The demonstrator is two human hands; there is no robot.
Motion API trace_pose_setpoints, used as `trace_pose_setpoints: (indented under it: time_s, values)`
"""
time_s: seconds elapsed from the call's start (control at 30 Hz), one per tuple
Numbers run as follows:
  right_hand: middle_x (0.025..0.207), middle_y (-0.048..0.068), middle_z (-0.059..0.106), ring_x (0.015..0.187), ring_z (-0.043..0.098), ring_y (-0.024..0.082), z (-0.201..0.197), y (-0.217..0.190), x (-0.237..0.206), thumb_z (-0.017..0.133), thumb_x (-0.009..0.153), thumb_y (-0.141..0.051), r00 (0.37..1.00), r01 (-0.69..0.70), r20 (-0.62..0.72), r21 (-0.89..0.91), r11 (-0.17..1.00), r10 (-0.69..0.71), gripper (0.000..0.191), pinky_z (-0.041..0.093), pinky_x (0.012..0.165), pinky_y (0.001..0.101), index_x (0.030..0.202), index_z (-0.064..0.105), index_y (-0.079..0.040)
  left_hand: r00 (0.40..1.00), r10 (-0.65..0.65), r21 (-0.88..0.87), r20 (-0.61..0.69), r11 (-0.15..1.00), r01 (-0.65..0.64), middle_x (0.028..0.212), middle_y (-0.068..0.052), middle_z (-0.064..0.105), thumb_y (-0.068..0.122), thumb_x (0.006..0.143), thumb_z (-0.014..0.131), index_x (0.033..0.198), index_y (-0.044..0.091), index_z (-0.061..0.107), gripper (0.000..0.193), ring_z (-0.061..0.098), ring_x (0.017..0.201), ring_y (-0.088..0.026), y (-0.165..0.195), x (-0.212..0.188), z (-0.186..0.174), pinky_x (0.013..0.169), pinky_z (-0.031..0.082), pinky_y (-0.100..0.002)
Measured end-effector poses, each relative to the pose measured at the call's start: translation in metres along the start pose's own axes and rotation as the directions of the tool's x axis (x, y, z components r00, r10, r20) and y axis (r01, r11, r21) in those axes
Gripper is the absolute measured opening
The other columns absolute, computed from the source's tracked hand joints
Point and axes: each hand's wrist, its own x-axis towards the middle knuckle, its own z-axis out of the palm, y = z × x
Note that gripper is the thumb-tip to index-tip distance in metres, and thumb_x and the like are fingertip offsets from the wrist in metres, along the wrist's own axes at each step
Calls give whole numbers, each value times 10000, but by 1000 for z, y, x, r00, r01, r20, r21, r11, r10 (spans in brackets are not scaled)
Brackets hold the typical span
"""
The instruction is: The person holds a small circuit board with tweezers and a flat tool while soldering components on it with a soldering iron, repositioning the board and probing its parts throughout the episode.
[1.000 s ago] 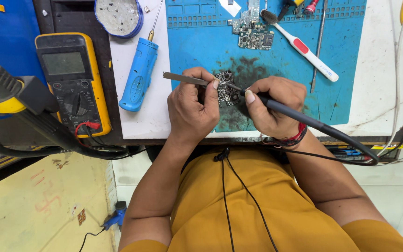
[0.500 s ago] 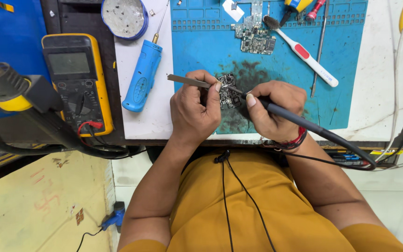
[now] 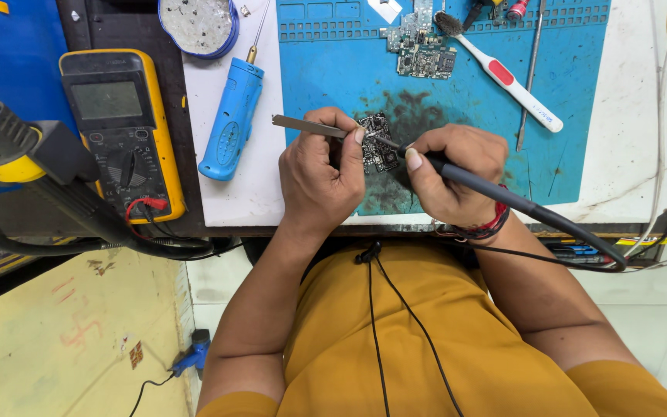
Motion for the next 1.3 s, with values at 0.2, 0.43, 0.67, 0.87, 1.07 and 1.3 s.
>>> trace_pose_setpoints:
  time_s: [0.2, 0.43, 0.67, 0.87, 1.07, 1.3]
  values:
    - [778, 90, 665, 660, 638, 239, 0, 0, 1, 717, 949, -56, 1000, 6, 4, 1, 1000, -6, 67, 472, 590, 312, 906, 672, -32, 1000, -10, -3, 3, 1000, 10, 729, -1, 611, 45, 1005, 690, 1069, 53, 584, 124, 581, 577, -92, 0, 0, -1, 554, 459, -267]
    - [787, 87, 673, 663, 649, 231, 1, -2, 3, 712, 955, -56, 1000, 6, -3, 24, 1000, -6, 78, 478, 587, 302, 898, 662, -35, 1000, -14, 24, 3, 1000, 14, 714, -1, 611, 48, 996, 692, 1042, 56, 585, 117, 587, 568, -101, 2, 2, -1, 554, 455, -276]
    - [782, 90, 667, 662, 641, 243, 0, 1, 0, 719, 949, -51, 1000, 7, 5, -2, 1000, -7, 67, 475, 592, 314, 906, 671, -32, 1000, 14, 15, -5, 1000, -14, 763, -16, 616, 51, 1006, 693, 1062, 54, 588, 119, 594, 599, -109, 0, 0, 0, 574, 477, -276]
    - [782, 92, 667, 662, 641, 241, 1, -1, 2, 714, 946, -56, 1000, 14, -12, 7, 1000, -14, 68, 474, 585, 313, 904, 667, -30, 1000, -14, 11, 4, 1000, 14, 723, 3, 614, 59, 1000, 692, 1057, 51, 584, 123, 594, 578, -103, 1, 1, -1, 562, 470, -274]
    - [766, 91, 661, 645, 632, 238, 1, -1, 2, 719, 937, -51, 1000, 4, -12, -3, 1000, -4, 66, 467, 579, 314, 898, 673, -27, 1000, -15, 22, 3, 1000, 15, 715, -4, 605, 57, 1001, 692, 1060, 54, 588, 120, 584, 576, -102, 1, 0, -1, 561, 463, -277]
    - [793, 89, 673, 637, 651, 227, 1, 0, 1, 717, 949, -45, 1000, 19, -9, 15, 1000, -18, 64, 483, 596, 305, 911, 669, -29, 1000, -21, -4, 7, 1000, 21, 726, 3, 616, 53, 1003, 692, 1070, 48, 587, 124, 587, 579, -84, 0, 0, 0, 556, 466, -262]
